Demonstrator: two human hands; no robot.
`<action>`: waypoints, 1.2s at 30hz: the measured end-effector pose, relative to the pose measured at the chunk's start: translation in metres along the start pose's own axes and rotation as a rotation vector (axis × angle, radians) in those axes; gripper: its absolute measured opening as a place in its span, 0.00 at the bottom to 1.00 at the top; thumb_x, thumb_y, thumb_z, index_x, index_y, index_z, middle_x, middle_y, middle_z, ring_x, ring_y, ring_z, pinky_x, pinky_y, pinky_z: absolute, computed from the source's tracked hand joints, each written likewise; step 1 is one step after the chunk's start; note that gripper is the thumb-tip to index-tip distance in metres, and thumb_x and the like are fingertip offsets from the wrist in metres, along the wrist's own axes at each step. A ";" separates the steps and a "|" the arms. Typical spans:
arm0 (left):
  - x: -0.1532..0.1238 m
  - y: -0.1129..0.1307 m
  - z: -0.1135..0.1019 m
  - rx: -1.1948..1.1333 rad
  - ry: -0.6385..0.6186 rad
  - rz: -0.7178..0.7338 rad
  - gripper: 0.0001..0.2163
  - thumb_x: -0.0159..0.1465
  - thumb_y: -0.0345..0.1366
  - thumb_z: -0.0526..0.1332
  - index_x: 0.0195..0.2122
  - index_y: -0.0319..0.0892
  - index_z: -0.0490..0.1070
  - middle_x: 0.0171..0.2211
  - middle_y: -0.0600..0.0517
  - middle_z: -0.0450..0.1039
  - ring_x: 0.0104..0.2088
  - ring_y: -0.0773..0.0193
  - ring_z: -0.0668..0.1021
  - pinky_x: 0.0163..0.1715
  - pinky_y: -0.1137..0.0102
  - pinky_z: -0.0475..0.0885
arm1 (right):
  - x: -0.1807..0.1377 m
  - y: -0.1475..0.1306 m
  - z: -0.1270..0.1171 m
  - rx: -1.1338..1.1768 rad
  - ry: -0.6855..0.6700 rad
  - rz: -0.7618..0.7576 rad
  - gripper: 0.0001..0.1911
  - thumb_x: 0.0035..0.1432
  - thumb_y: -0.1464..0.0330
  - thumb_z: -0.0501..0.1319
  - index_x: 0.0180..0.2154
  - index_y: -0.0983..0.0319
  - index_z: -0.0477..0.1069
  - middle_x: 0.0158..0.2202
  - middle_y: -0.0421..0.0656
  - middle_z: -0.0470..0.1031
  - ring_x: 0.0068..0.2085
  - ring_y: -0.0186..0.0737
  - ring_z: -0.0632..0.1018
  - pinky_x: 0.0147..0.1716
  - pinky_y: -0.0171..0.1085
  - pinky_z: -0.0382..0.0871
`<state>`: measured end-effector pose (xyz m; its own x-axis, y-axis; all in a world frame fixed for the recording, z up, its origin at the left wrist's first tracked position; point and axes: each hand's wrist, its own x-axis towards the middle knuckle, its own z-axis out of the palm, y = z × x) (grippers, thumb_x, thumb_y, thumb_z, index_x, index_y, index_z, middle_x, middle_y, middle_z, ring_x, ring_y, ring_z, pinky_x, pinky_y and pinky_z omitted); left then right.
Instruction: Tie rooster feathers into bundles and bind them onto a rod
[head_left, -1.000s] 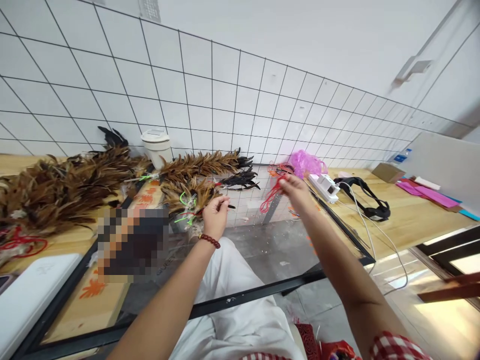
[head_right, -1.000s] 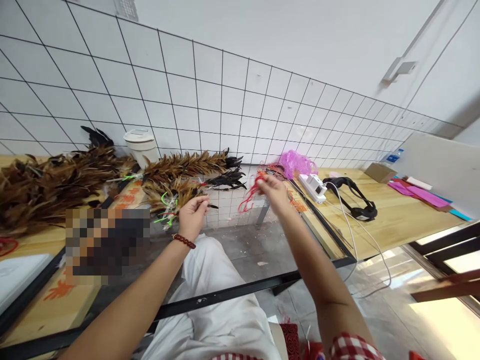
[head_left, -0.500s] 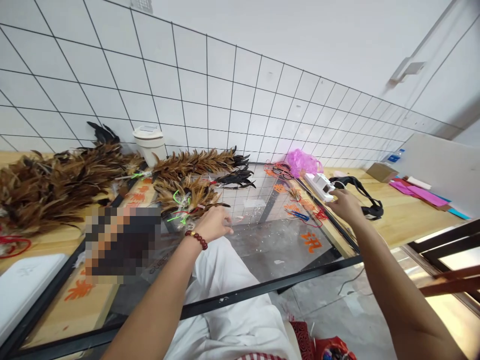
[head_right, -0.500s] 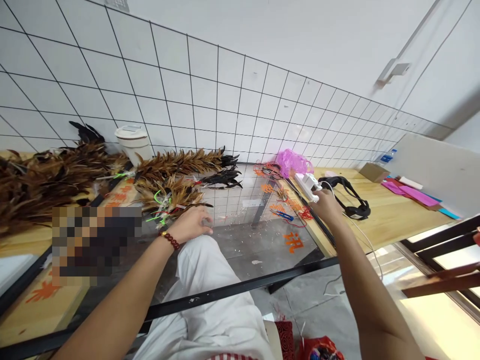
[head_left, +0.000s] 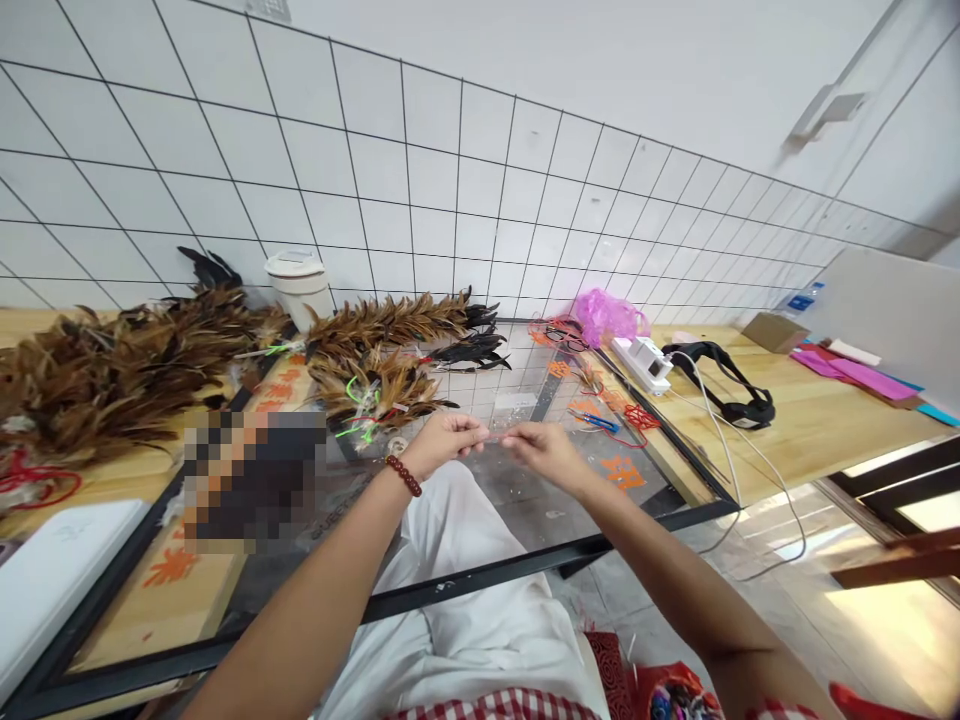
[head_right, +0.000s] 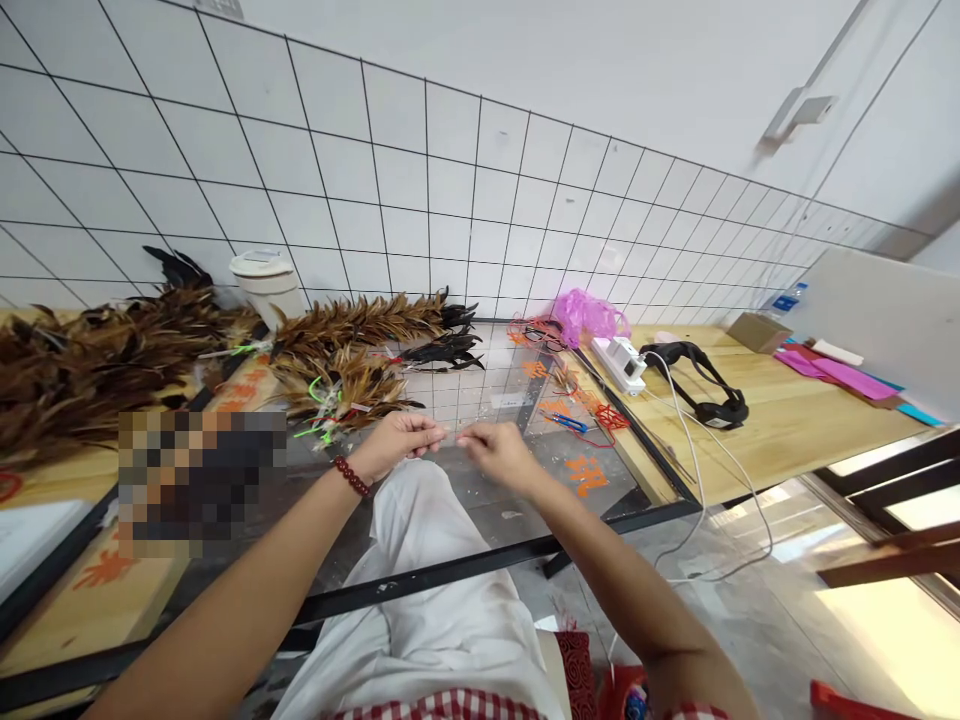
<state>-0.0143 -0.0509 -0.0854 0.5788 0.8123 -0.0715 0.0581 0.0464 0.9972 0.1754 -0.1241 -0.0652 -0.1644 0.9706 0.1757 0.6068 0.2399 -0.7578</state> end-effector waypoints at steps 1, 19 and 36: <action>0.000 -0.001 -0.001 -0.017 0.020 -0.013 0.15 0.46 0.45 0.69 0.25 0.36 0.74 0.20 0.51 0.72 0.18 0.73 0.64 0.18 0.77 0.55 | -0.012 0.001 -0.017 0.006 -0.004 0.017 0.12 0.58 0.63 0.57 0.31 0.63 0.75 0.23 0.39 0.72 0.26 0.33 0.71 0.27 0.32 0.64; 0.011 -0.024 0.004 0.035 0.097 0.051 0.12 0.53 0.43 0.63 0.24 0.37 0.72 0.21 0.52 0.71 0.19 0.73 0.64 0.20 0.76 0.58 | 0.075 -0.013 -0.061 -0.564 -0.251 -0.121 0.12 0.57 0.69 0.56 0.35 0.58 0.79 0.36 0.43 0.81 0.38 0.41 0.79 0.40 0.37 0.69; 0.014 -0.026 0.004 -0.044 0.128 -0.046 0.10 0.53 0.41 0.65 0.23 0.38 0.71 0.19 0.55 0.68 0.16 0.74 0.63 0.16 0.75 0.55 | 0.226 0.007 0.027 -0.820 -0.141 -0.196 0.20 0.56 0.78 0.53 0.47 0.62 0.74 0.50 0.50 0.74 0.47 0.45 0.75 0.45 0.37 0.67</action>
<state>-0.0047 -0.0430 -0.1123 0.4674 0.8763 -0.1172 0.0452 0.1087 0.9930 0.1214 0.0962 -0.0480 -0.3876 0.9119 0.1348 0.9192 0.3934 -0.0177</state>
